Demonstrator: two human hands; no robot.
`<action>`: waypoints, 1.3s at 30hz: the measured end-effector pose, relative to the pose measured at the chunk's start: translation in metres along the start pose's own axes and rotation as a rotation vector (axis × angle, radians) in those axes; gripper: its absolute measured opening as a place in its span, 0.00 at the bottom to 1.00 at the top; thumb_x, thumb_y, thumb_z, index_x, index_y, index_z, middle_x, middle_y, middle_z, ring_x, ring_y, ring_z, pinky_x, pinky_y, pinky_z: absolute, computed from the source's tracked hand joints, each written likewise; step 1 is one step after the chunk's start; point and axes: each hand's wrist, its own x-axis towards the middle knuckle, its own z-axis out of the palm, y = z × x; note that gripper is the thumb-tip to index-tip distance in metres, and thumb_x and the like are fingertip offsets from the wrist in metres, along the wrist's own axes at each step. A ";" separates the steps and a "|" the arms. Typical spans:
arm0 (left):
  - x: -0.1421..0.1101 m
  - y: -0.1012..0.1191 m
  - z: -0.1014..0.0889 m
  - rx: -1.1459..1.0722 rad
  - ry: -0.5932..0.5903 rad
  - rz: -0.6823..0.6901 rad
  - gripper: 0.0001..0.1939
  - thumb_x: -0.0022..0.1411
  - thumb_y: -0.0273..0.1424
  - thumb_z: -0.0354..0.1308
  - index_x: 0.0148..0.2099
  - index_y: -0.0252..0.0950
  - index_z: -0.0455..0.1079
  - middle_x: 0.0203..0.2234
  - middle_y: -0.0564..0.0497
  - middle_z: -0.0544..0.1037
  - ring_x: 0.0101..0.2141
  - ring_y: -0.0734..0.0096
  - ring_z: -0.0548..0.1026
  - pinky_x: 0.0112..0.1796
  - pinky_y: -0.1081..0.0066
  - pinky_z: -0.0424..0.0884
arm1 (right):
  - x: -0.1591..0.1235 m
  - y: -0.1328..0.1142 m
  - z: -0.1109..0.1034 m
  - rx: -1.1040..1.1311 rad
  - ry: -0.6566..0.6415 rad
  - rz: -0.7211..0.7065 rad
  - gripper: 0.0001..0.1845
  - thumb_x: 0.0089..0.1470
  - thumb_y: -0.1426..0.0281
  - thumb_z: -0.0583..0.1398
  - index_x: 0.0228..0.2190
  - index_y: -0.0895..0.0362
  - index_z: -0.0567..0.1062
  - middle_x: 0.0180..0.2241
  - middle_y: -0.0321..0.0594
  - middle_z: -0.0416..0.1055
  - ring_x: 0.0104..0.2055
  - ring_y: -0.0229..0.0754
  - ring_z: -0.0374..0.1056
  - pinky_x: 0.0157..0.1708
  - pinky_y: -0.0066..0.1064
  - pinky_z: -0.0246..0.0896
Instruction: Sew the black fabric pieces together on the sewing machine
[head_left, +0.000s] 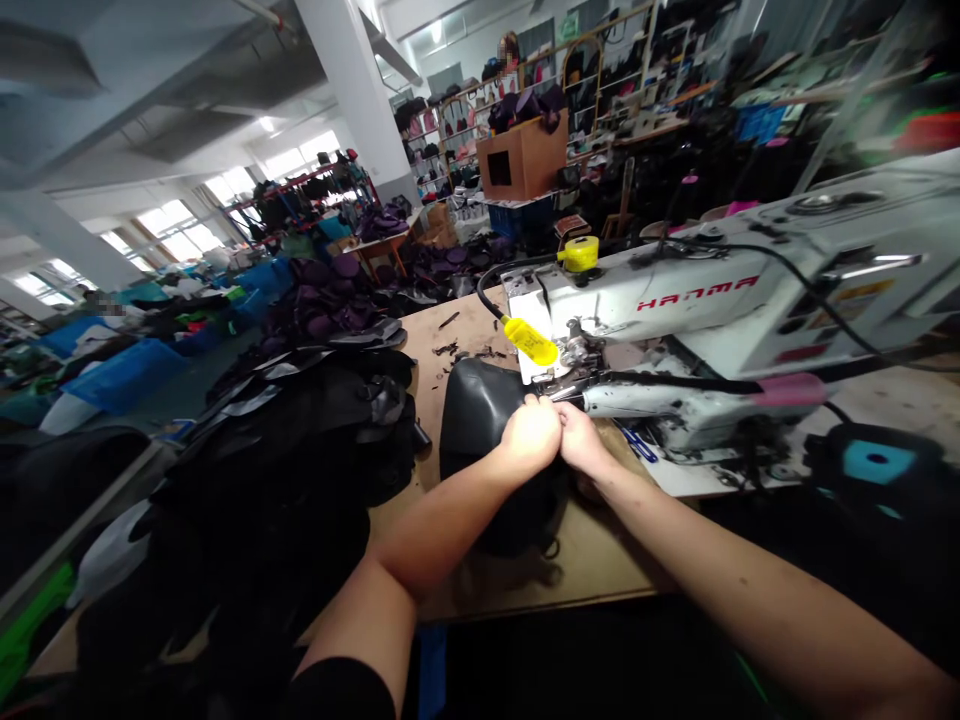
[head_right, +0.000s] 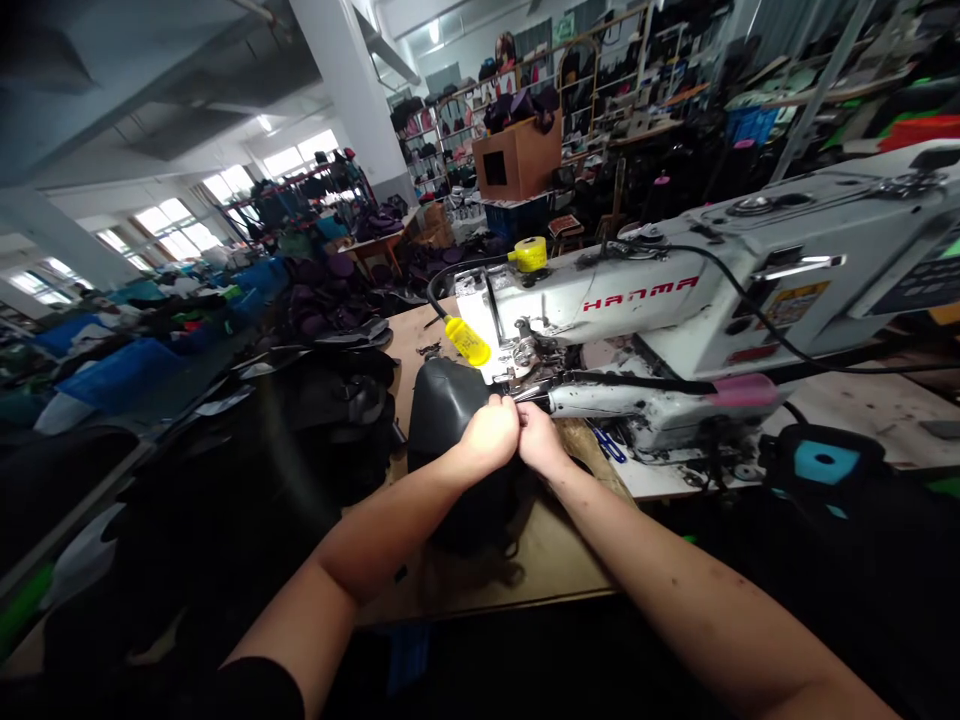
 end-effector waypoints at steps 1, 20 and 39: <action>0.001 0.001 0.000 -0.060 0.006 -0.041 0.14 0.72 0.26 0.45 0.53 0.24 0.67 0.44 0.36 0.74 0.40 0.64 0.77 0.42 0.68 0.73 | -0.001 0.000 -0.002 -0.015 -0.007 0.000 0.10 0.53 0.70 0.58 0.36 0.59 0.76 0.36 0.46 0.79 0.39 0.47 0.73 0.40 0.34 0.66; -0.093 -0.034 0.036 -0.134 0.134 0.020 0.20 0.68 0.27 0.49 0.58 0.40 0.73 0.50 0.44 0.75 0.47 0.61 0.73 0.49 0.63 0.73 | -0.035 -0.010 -0.005 -0.167 -0.114 0.204 0.10 0.58 0.65 0.52 0.25 0.52 0.61 0.19 0.33 0.64 0.20 0.41 0.66 0.24 0.30 0.56; -0.054 -0.013 0.004 0.121 -0.088 0.220 0.21 0.71 0.29 0.43 0.61 0.32 0.65 0.40 0.40 0.82 0.39 0.55 0.82 0.39 0.61 0.77 | -0.038 -0.003 -0.021 -0.229 -0.318 0.005 0.12 0.58 0.69 0.52 0.24 0.55 0.70 0.25 0.40 0.74 0.28 0.43 0.69 0.28 0.30 0.59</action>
